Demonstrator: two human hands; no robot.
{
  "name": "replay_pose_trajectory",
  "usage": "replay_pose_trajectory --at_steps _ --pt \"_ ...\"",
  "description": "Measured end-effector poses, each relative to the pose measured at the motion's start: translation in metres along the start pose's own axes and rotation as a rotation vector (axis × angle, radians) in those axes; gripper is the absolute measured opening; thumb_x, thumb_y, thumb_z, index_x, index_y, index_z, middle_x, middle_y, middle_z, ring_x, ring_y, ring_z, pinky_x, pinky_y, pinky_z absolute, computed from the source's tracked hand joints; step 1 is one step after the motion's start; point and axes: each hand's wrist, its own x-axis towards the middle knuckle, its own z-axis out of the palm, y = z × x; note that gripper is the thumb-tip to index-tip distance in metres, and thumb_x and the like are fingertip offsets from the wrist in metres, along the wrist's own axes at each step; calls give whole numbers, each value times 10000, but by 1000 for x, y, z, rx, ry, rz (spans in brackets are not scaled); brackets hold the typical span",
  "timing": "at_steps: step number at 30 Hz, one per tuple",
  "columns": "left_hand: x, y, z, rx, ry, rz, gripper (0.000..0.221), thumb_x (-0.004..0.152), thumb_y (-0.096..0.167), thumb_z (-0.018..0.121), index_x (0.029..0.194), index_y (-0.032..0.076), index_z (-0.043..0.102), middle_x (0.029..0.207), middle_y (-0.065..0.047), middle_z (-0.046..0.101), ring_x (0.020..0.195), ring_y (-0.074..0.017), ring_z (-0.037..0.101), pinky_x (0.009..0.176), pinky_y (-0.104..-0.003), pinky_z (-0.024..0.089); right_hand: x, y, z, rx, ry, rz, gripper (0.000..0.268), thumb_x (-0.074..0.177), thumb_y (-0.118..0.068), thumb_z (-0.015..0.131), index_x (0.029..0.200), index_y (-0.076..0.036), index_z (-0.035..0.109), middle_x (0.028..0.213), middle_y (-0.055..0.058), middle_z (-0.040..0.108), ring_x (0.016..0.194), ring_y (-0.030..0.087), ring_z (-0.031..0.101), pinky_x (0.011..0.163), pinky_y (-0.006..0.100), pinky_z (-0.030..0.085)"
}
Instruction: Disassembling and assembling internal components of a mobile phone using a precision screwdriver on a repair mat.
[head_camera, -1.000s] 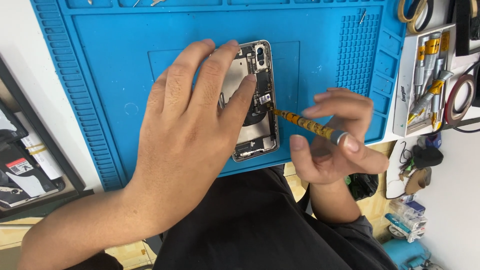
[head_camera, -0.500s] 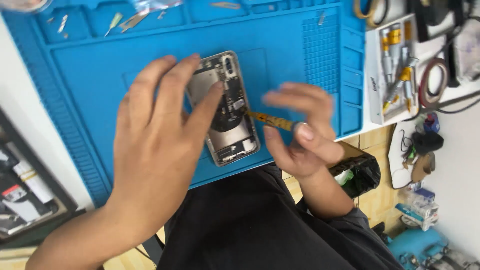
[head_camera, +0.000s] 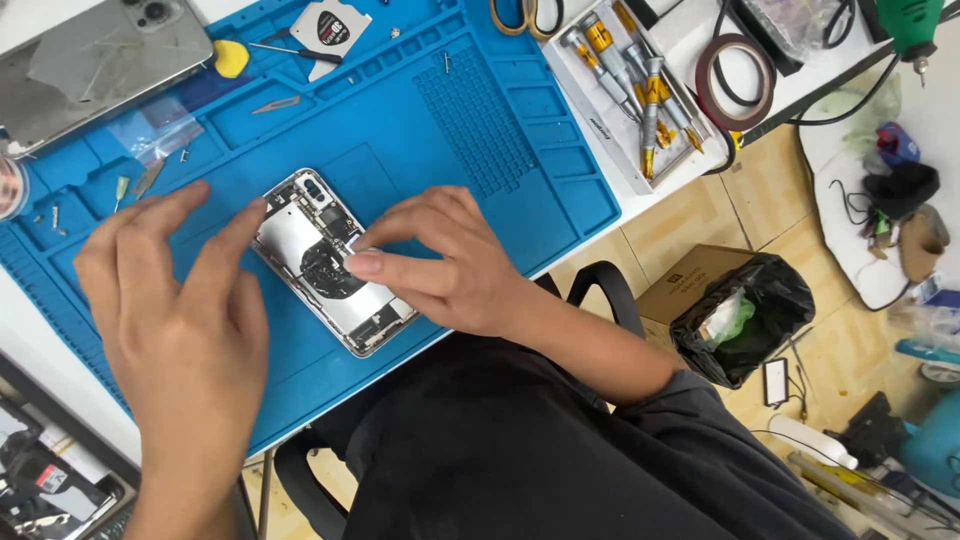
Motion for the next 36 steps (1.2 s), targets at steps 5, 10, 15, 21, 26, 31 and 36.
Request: replay_pose_trajectory --at_steps 5,10,15,21,26,31,36 --pt "4 2 4 -10 59 38 329 821 -218 518 1083 -33 589 1091 -216 478 996 -394 421 849 -460 369 9 -7 -37 368 295 147 323 856 43 497 1091 -126 353 893 86 511 789 207 559 716 307 477" --pt "5 1 7 -25 108 75 290 857 -199 564 1087 -21 572 1051 -195 488 958 -370 453 840 -455 354 -22 14 -104 20 401 511 617 934 111 583 1347 -189 237 958 105 573 801 166 585 665 231 523" --pt "4 -4 8 -118 104 73 260 889 -141 533 1119 -22 550 1040 -182 497 938 -334 471 821 -417 329 -29 40 -135 -274 264 678 360 861 43 598 1168 -82 457 862 53 523 687 140 474 592 254 401" --pt "-14 13 -2 -101 198 -73 239 921 -123 524 1141 -31 529 1052 -191 501 966 -327 489 851 -421 345 -26 24 -134 -396 258 469 252 898 46 545 1129 -33 486 959 118 500 830 221 443 653 314 378" --pt "-53 47 12 -247 427 -175 214 836 -141 507 1013 -33 561 918 -176 537 879 -335 518 780 -417 416 -30 -26 -81 -160 177 427 204 793 1 592 983 -50 537 913 66 559 786 209 517 690 309 403" --pt "-69 125 -25 -654 364 -144 143 865 55 417 986 128 404 876 -153 538 782 -286 539 750 -374 483 -23 -72 -25 -129 -71 408 321 875 -233 519 1145 -99 411 1093 91 489 964 244 483 787 358 348" --pt "-99 143 -36 -1400 230 66 171 941 99 406 1044 -20 473 1037 -134 477 1019 -198 487 941 -370 495 -8 -75 11 -398 -217 430 717 831 -526 607 1303 -130 240 1242 192 376 1063 390 413 764 473 330"
